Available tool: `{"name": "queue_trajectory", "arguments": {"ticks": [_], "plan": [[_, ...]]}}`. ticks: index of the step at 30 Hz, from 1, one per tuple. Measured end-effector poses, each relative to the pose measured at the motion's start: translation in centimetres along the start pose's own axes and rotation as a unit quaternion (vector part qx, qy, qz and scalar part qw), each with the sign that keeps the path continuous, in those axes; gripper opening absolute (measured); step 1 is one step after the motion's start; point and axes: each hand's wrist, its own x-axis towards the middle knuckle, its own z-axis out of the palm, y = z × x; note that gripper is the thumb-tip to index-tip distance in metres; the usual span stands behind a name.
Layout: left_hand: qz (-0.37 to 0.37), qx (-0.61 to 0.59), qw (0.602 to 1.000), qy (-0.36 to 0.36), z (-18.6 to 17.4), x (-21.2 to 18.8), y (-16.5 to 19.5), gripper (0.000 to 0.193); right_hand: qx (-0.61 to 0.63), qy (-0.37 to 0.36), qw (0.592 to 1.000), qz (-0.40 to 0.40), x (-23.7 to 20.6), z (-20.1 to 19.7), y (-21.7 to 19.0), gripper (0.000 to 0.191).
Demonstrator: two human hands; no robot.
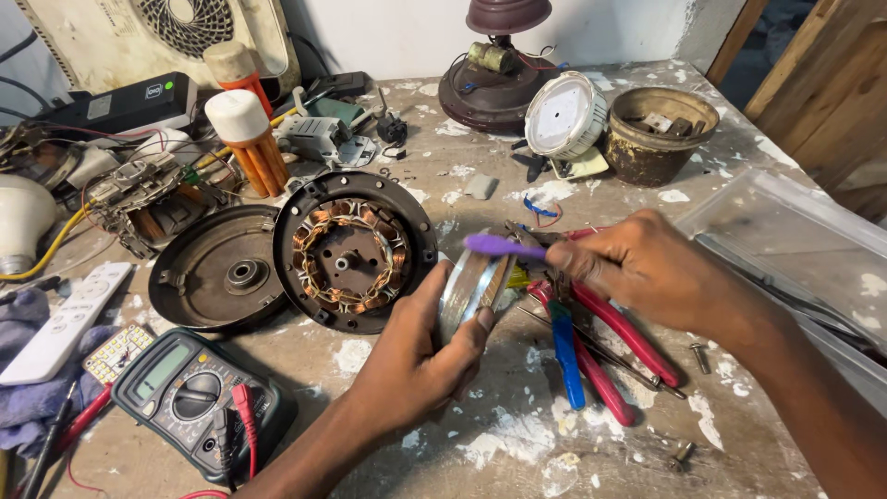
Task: The person cleans disassembled ceiling fan motor parts on a cluttered workbench. They brush the copper stator winding with a toothbrush, then hold and brush a metal rotor ring from several angles, and finally brush the inside of the fan cover housing.
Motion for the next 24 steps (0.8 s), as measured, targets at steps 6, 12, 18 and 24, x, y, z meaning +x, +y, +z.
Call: {"name": "queue_trajectory", "arguments": {"ticks": [6,12,18,24], "plan": [[0.038,0.010,0.999,0.026,0.2,0.3,-0.4,0.024,0.038,0.040,0.986,-0.160,-0.1,0.3,0.3,0.063],[0.066,0.025,0.997,0.008,0.3,0.5,-1.3,0.023,0.034,0.150,0.966,-0.207,0.2,-0.9,1.0,0.051],[0.090,0.008,0.996,-0.010,0.3,0.4,-1.3,0.028,0.059,0.064,0.973,-0.213,0.1,0.5,0.9,0.062],[0.076,0.025,0.997,0.009,0.2,0.7,-1.3,0.025,-0.034,0.068,0.995,-0.067,0.5,-0.7,1.1,0.068]]}}
